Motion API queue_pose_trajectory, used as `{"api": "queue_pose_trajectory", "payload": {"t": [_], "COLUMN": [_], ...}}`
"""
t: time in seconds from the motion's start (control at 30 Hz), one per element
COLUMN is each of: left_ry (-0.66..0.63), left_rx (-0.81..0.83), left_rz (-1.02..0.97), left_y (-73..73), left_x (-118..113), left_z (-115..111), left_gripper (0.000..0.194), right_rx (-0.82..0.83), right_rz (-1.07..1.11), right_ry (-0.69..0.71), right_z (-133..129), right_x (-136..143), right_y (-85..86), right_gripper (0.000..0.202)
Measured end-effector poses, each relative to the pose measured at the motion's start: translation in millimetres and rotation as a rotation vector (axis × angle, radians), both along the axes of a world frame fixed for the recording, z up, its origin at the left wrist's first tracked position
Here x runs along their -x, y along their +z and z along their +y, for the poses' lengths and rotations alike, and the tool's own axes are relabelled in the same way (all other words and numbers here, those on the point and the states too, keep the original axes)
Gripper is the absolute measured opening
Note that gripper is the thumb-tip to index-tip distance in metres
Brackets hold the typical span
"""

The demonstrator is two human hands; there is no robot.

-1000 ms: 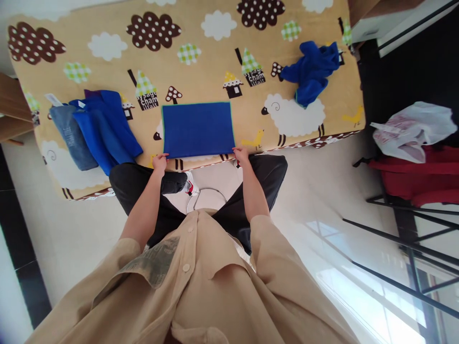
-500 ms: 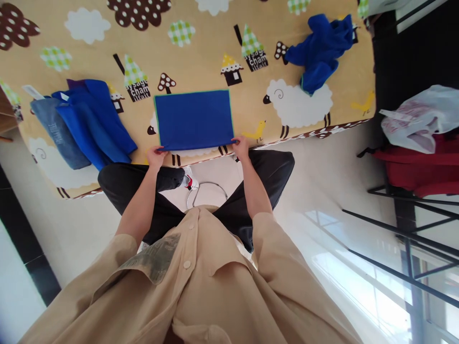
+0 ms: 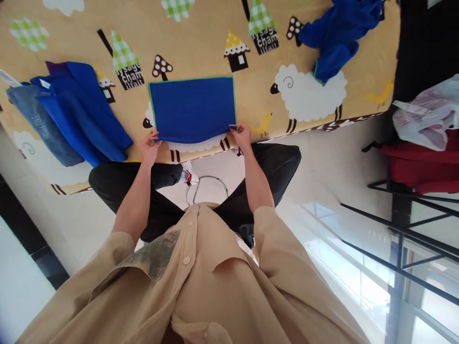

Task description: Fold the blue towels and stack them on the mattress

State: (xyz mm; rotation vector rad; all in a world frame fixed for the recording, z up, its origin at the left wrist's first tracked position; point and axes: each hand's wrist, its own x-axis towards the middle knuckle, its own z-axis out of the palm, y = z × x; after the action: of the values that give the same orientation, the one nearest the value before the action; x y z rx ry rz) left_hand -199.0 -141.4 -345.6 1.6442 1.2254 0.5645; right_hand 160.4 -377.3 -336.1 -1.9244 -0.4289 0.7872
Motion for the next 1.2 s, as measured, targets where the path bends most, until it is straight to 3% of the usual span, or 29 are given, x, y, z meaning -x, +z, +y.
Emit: {"api": "queue_pose_trajectory", "payload": {"t": [0.13,0.33,0.77,1.03,1.2], "left_ry": [0.05,0.158,0.192,0.234,0.278], "left_rx": [0.06,0.042,0.058,0.099,0.061], "left_rz": [-0.058,-0.046,-0.03,0.007,0.009], "left_y": [-6.6,-20.1,-39.1,-42.7,-37.5], "left_x": [-1.8,0.6,3.1,2.7,-1.6], "left_z": [0.0,7.3,11.7,11.3,11.0], "left_gripper": [0.015,0.031,0.041,0.042,0.035], "right_rx": [0.033,0.032,0.087,0.09,0.097], "right_rz": [-0.02,-0.058,-0.159,-0.237,-0.256], "right_ry": [-0.06,-0.031,-0.05,-0.086,-0.085], "right_z": [-3.5,-6.4,-14.2,-15.4,-16.1], "right_x": [-5.6,-10.9,-15.5,-19.9,-22.0], "right_y": [-12.9,-19.3,-33.6,-53.3,-56.9], "right_gripper": [0.034,0.039,0.051,0.056,0.057]}}
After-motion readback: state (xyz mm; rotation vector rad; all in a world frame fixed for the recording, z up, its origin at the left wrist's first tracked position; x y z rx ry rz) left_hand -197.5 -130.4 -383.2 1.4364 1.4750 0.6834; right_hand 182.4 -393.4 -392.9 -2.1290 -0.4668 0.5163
